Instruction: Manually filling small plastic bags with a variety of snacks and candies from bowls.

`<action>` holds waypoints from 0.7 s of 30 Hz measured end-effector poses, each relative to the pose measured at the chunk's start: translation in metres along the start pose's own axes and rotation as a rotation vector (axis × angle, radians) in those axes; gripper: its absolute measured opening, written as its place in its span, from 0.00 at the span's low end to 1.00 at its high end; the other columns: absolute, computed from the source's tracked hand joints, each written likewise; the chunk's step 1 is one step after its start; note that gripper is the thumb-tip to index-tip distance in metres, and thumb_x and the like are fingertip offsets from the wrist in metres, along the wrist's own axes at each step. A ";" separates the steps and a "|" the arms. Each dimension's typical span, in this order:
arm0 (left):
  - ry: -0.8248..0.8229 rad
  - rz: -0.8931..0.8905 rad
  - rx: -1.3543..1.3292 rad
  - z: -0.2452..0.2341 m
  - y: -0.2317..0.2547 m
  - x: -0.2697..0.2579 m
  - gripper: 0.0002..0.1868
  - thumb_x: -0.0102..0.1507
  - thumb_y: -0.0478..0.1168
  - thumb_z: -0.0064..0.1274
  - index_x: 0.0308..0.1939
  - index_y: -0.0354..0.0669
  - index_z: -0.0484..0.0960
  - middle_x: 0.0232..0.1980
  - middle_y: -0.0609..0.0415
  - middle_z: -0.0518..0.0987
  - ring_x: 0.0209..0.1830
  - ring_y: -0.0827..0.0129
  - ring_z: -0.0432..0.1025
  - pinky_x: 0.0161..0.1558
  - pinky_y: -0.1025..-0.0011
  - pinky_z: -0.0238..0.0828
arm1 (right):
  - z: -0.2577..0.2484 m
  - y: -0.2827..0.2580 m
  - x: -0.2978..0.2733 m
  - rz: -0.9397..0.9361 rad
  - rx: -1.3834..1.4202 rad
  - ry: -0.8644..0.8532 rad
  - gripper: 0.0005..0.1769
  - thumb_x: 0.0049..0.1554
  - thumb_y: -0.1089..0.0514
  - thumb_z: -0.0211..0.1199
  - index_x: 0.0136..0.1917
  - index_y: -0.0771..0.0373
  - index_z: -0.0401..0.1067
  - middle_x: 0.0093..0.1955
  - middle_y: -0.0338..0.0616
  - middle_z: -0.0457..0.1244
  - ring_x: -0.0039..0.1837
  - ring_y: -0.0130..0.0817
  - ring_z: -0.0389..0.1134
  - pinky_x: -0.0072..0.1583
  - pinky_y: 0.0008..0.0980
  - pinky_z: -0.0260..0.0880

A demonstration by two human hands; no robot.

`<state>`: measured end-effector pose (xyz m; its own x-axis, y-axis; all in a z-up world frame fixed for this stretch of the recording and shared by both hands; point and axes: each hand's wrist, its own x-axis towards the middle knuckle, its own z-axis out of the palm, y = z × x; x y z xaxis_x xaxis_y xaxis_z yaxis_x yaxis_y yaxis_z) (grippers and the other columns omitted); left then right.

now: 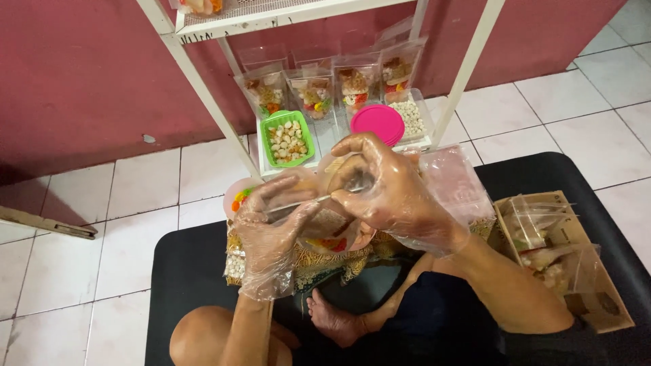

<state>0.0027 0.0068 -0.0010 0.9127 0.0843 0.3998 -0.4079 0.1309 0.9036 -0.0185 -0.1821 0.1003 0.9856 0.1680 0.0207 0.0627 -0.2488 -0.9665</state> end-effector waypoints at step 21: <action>0.001 -0.118 0.199 -0.003 -0.009 -0.007 0.16 0.58 0.36 0.67 0.48 0.37 0.81 0.45 0.42 0.85 0.43 0.56 0.84 0.49 0.56 0.85 | 0.042 0.108 -0.002 -0.330 0.366 0.596 0.20 0.54 0.72 0.67 0.57 0.65 0.64 0.44 0.50 0.66 0.50 0.42 0.71 0.57 0.42 0.78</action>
<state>-0.0002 0.0082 -0.0121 0.9538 0.0813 0.2891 -0.2851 -0.0574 0.9568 -0.0201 -0.1692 -0.0152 0.8494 -0.3893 0.3564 0.4143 0.0733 -0.9072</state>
